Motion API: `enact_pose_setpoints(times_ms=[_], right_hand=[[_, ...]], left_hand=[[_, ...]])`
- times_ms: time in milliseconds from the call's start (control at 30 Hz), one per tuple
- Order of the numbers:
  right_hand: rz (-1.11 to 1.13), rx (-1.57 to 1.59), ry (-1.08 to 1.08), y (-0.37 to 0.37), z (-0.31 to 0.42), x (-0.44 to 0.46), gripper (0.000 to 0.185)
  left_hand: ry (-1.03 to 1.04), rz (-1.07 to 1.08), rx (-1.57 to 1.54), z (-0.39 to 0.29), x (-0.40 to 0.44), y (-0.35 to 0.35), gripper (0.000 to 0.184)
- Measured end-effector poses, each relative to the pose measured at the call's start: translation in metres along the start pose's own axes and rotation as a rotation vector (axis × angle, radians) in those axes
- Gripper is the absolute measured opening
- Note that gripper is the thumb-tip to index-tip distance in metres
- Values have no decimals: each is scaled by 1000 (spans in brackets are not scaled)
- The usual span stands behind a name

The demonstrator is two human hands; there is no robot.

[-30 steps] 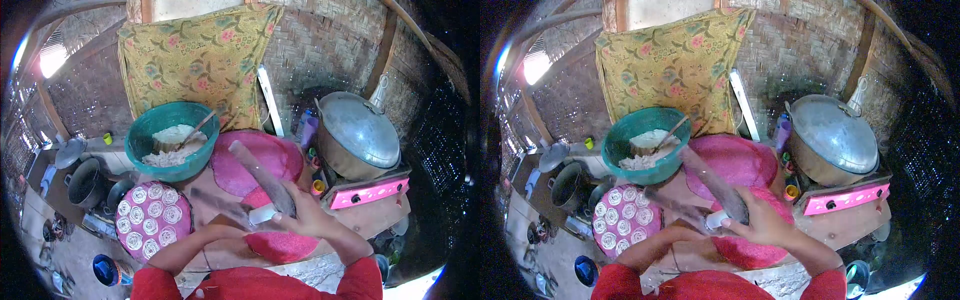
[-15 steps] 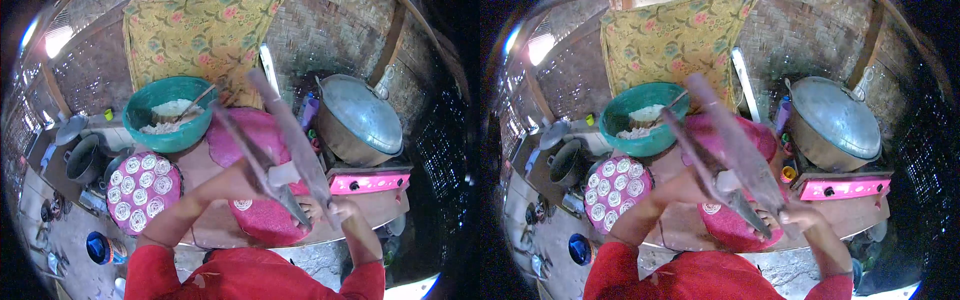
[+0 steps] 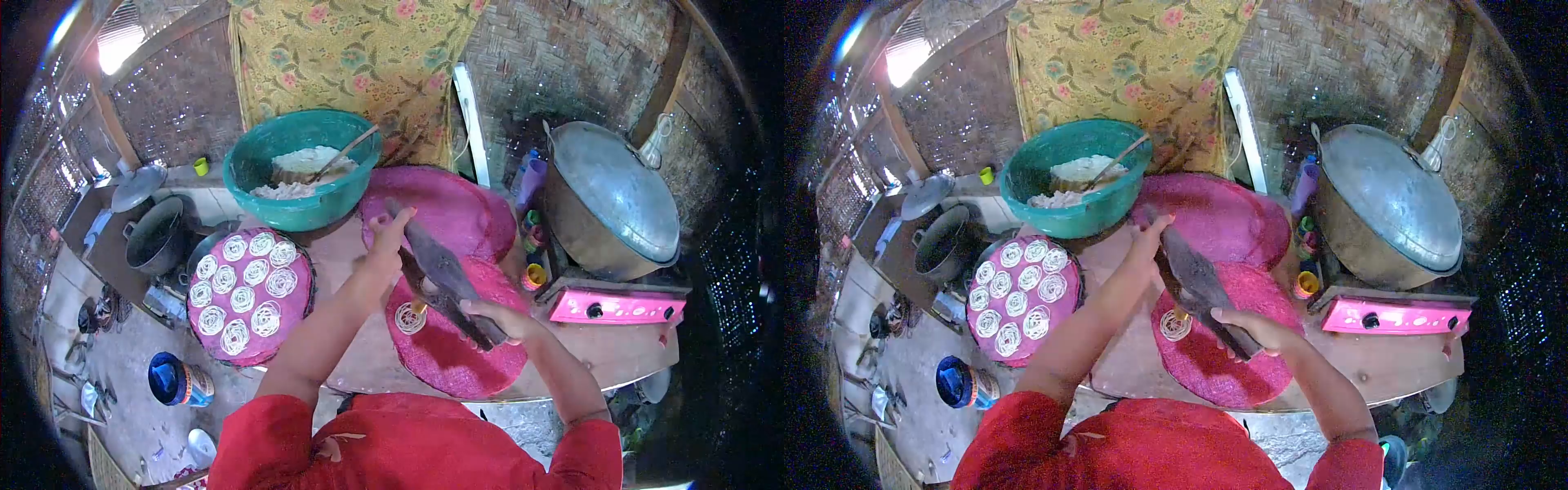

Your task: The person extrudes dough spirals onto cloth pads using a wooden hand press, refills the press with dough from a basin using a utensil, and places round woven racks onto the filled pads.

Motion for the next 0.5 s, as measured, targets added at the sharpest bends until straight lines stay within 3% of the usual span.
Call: enact_pose_setpoints(times_ms=[67,167,400,467,500], right_hand=[[12,0,46,-4,-5,10,62],[-10,-39,66,-6,-8,20,63],[-43,-88,-26,0,3,38,61],[-19,-87,-57,8,9,38,61],[-7,-84,-69,12,11,36,61]], left_hand=[[-134,48,-95,25,15,-10,43],[-208,12,-126,45,31,-25,33],[-48,33,-74,6,33,-33,42],[68,-92,5,-41,-21,-24,63],[71,-95,7,-47,-28,-24,63]])
Point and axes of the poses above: each hand's wrist, its own x-axis towards the middle knuckle, its own y-axis out of the palm, z = x × y, the point moved 8 cm from there along x, towards the middle knuckle, and after that the axes turned 8 degrees about -x, right-handed, at the moved point
